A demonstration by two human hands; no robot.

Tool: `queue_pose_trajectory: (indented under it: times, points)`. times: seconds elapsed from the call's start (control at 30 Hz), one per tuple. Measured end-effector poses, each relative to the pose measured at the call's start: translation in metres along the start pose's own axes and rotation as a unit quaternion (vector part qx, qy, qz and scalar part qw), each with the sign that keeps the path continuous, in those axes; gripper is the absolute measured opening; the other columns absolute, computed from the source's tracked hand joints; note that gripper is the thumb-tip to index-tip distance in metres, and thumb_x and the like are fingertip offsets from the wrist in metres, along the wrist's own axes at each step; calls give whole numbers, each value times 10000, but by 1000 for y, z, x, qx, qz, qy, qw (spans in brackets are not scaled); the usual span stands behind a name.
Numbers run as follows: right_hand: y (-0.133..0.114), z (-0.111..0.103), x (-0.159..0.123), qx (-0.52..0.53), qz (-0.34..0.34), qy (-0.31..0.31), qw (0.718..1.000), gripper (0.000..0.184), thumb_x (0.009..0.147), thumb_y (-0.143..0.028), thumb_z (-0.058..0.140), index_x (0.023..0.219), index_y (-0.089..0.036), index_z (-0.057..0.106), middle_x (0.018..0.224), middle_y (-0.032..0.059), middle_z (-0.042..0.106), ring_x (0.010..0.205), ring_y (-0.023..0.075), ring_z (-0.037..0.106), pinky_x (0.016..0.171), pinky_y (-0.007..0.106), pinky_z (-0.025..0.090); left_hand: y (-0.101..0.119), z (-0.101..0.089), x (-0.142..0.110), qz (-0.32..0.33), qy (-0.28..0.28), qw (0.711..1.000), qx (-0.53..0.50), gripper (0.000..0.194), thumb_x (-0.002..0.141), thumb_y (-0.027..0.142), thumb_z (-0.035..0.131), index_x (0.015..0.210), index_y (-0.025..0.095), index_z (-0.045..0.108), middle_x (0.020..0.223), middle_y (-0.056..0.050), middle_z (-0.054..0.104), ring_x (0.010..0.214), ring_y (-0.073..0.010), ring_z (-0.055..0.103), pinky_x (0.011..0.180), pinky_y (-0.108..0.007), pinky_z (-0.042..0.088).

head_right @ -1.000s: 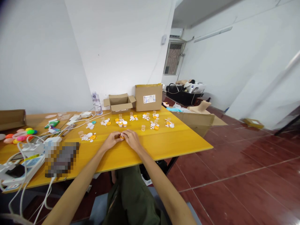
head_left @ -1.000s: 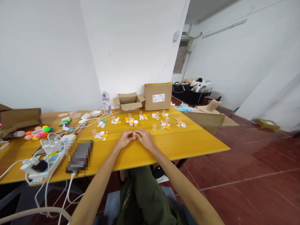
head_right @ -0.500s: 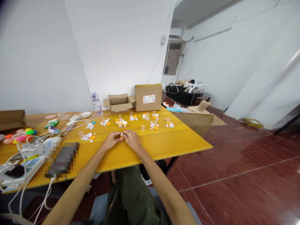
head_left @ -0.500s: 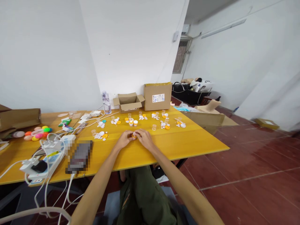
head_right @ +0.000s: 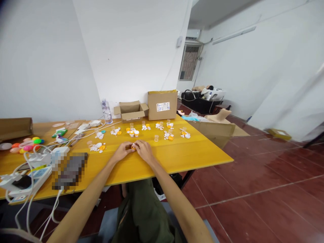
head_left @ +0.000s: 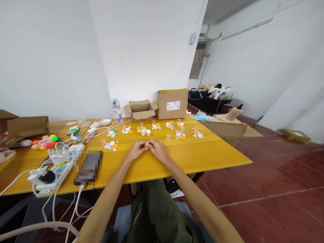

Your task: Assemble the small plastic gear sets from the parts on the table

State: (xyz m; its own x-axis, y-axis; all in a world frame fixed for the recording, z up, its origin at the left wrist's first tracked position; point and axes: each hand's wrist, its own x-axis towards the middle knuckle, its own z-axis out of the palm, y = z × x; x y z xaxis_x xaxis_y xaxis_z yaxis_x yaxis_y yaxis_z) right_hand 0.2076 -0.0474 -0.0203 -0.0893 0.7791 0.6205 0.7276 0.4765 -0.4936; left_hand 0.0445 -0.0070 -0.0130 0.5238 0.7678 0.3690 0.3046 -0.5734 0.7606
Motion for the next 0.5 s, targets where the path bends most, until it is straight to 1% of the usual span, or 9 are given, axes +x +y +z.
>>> queue_pose_trajectory:
  times: [0.17, 0.37, 0.5]
  points:
    - [-1, 0, 0, -4, 2, -5, 1000, 107, 900, -176, 624, 837, -235, 688, 866, 32, 748, 790, 195, 686, 711, 267, 473, 0, 0, -1, -3, 1, 1000, 5, 81, 772, 213, 695, 837, 180, 731, 876, -36, 715, 873, -212, 604, 846, -333, 476]
    - [-2, -1, -1, -22, 8, -14, 1000, 99, 905, -203, 618, 844, -240, 686, 863, 36, 744, 778, 197, 681, 689, 265, 468, -4, 1, 0, 3, 7, 1000, 11, 70, 759, 194, 704, 825, 174, 716, 857, -34, 712, 841, -206, 601, 834, -329, 472]
    - [-2, -2, -1, -28, -4, -12, 1000, 120, 915, -202, 595, 850, -241, 689, 872, 41, 742, 793, 200, 676, 701, 270, 472, -5, 1, 0, 5, 9, 1000, 8, 75, 759, 208, 708, 824, 172, 706, 854, -33, 709, 841, -206, 600, 837, -331, 469]
